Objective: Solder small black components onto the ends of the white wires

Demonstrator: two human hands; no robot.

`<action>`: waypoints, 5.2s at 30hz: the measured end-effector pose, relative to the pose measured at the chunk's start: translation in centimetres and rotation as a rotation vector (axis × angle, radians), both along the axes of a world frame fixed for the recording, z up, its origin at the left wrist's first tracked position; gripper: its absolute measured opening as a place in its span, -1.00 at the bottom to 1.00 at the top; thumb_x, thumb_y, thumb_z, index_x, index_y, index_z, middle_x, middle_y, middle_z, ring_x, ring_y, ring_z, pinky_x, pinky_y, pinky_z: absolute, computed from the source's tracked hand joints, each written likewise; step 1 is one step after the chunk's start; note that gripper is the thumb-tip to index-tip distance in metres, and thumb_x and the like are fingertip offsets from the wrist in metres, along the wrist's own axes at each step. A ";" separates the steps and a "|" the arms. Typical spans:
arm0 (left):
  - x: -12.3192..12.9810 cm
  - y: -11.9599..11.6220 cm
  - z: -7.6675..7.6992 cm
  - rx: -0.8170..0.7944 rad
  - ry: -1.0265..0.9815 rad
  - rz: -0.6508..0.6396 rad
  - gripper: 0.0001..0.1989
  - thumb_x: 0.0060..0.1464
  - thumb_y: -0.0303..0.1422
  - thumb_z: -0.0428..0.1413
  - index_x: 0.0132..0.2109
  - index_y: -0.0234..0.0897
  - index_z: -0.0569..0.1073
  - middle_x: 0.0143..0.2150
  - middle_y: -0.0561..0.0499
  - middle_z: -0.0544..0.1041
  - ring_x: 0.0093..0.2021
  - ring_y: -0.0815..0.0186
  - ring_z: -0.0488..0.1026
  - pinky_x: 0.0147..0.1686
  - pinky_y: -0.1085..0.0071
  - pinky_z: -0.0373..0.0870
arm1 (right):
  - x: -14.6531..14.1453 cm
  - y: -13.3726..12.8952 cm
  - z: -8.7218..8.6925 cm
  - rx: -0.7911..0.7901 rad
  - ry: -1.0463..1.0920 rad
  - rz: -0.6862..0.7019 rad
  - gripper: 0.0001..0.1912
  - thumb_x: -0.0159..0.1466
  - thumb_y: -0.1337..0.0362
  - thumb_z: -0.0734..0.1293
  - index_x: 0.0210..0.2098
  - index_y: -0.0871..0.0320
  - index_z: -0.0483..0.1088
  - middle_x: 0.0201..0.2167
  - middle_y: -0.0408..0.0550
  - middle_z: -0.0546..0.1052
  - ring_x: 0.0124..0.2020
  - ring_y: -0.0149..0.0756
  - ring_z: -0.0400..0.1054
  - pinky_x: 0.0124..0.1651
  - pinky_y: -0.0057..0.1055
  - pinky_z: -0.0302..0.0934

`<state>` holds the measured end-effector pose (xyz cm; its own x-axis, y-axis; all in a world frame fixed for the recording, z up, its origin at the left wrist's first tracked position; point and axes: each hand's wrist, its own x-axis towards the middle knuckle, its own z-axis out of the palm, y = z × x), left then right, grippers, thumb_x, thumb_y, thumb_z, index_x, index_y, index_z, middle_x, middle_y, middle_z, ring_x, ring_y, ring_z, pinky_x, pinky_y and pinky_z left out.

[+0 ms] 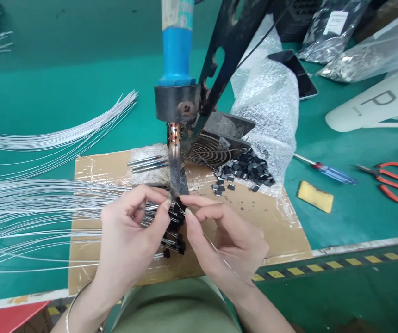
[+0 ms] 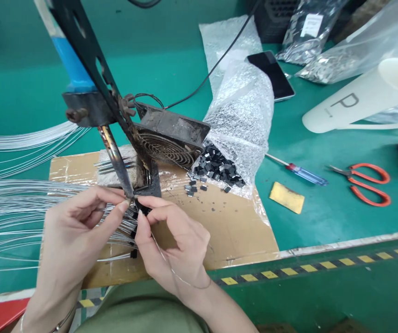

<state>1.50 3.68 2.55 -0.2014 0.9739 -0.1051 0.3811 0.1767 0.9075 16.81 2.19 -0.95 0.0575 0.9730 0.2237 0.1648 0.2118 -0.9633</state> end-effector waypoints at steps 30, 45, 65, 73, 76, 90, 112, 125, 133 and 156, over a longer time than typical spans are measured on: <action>0.0 -0.2 -0.2 0.028 0.048 -0.015 -0.90 0.13 -0.43 0.26 -0.36 -0.17 0.59 -0.29 0.08 0.69 -0.30 0.31 0.57 -0.42 0.41 0.36 | -0.3 0.0 -0.6 0.109 -0.007 -0.030 -0.78 0.32 0.57 0.47 -0.24 0.12 0.52 -0.11 -0.05 0.75 -0.08 -0.32 0.70 0.03 -0.45 0.54; -0.1 -0.1 -0.4 -0.005 0.010 -0.003 -0.91 0.12 -0.42 0.28 -0.36 -0.17 0.60 -0.29 0.08 0.69 -0.32 0.33 0.57 -0.45 0.44 0.34 | -0.3 0.0 -0.6 0.088 -0.004 -0.028 -0.80 0.32 0.55 0.47 -0.26 0.11 0.52 -0.10 -0.05 0.76 -0.11 -0.32 0.70 0.02 -0.46 0.53; 0.0 -0.5 -0.6 0.062 0.175 -0.032 -0.87 0.18 -0.42 0.24 -0.36 -0.18 0.57 -0.30 0.14 0.66 -0.53 0.43 0.16 -0.53 0.35 0.06 | -0.3 -0.1 -0.8 -0.008 0.038 -0.020 -0.84 0.35 0.47 0.45 -0.30 0.08 0.51 -0.13 0.01 0.76 -0.14 -0.20 0.70 0.01 -0.27 0.58; 0.2 -0.6 -0.4 0.097 0.208 -0.019 -0.87 0.18 -0.43 0.24 -0.36 -0.17 0.58 -0.28 0.10 0.68 -0.45 0.37 0.39 -0.44 0.36 0.21 | -0.5 0.0 -1.0 0.020 0.038 -0.056 -0.85 0.35 0.46 0.46 -0.27 0.07 0.53 -0.12 0.00 0.77 -0.13 -0.17 0.71 -0.01 -0.26 0.60; 0.2 -0.6 -0.3 0.088 0.207 -0.020 -0.87 0.19 -0.42 0.23 -0.35 -0.17 0.58 -0.28 0.08 0.68 -0.42 0.35 0.44 -0.42 0.35 0.25 | -0.5 0.0 -0.9 0.028 0.052 -0.048 -0.84 0.34 0.48 0.47 -0.27 0.07 0.54 -0.12 -0.02 0.76 -0.12 -0.19 0.71 -0.01 -0.29 0.59; 0.2 -0.5 -0.3 0.081 0.177 -0.018 -0.87 0.20 -0.42 0.24 -0.34 -0.15 0.57 -0.28 0.11 0.68 -0.33 0.31 0.54 -0.35 0.31 0.29 | -0.6 0.0 -0.8 0.039 0.053 -0.048 -0.81 0.34 0.50 0.47 -0.25 0.06 0.55 -0.10 -0.03 0.76 -0.12 -0.22 0.71 -0.02 -0.31 0.59; -0.6 -0.8 -1.0 0.039 0.229 -0.072 -0.86 0.21 -0.41 0.22 -0.35 -0.18 0.56 -0.29 0.10 0.68 -0.55 0.40 0.21 -0.42 0.33 0.25 | 0.6 0.3 -1.2 -0.005 0.047 -0.082 -0.87 0.36 0.42 0.45 -0.30 0.08 0.53 -0.17 0.01 0.76 -0.10 -0.13 0.71 0.04 -0.19 0.59; -5.5 -1.2 -1.0 0.316 0.609 -0.133 -0.86 0.32 -0.35 0.22 -0.06 -0.17 0.68 -0.05 -0.07 0.67 0.00 0.16 0.56 0.06 0.22 0.46 | 7.2 2.1 -5.3 -0.119 -0.088 -0.494 -0.71 0.24 0.06 0.57 -0.43 0.09 0.53 -0.31 -0.02 0.73 -0.19 -0.06 0.67 0.01 -0.12 0.53; -15.5 11.2 -3.8 0.016 0.892 0.012 -0.80 0.17 -0.25 0.25 -0.20 -0.32 0.63 -0.30 -0.15 0.53 -0.17 0.01 0.48 0.00 0.07 0.45 | 7.3 2.2 -5.5 -0.122 -0.041 -0.497 -0.69 0.22 0.04 0.59 -0.44 0.09 0.54 -0.34 -0.05 0.71 -0.25 -0.11 0.64 -0.07 -0.20 0.48; -15.2 12.7 -5.6 0.112 0.996 -0.138 -0.85 0.25 -0.41 0.06 -0.28 -0.31 0.49 -0.05 -0.35 0.55 0.21 -0.28 0.42 0.21 -0.15 0.32 | 7.4 2.2 -5.9 -0.117 -0.071 -0.480 -0.63 0.19 -0.05 0.59 -0.45 0.10 0.53 -0.39 -0.01 0.72 -0.30 -0.09 0.63 -0.14 -0.18 0.48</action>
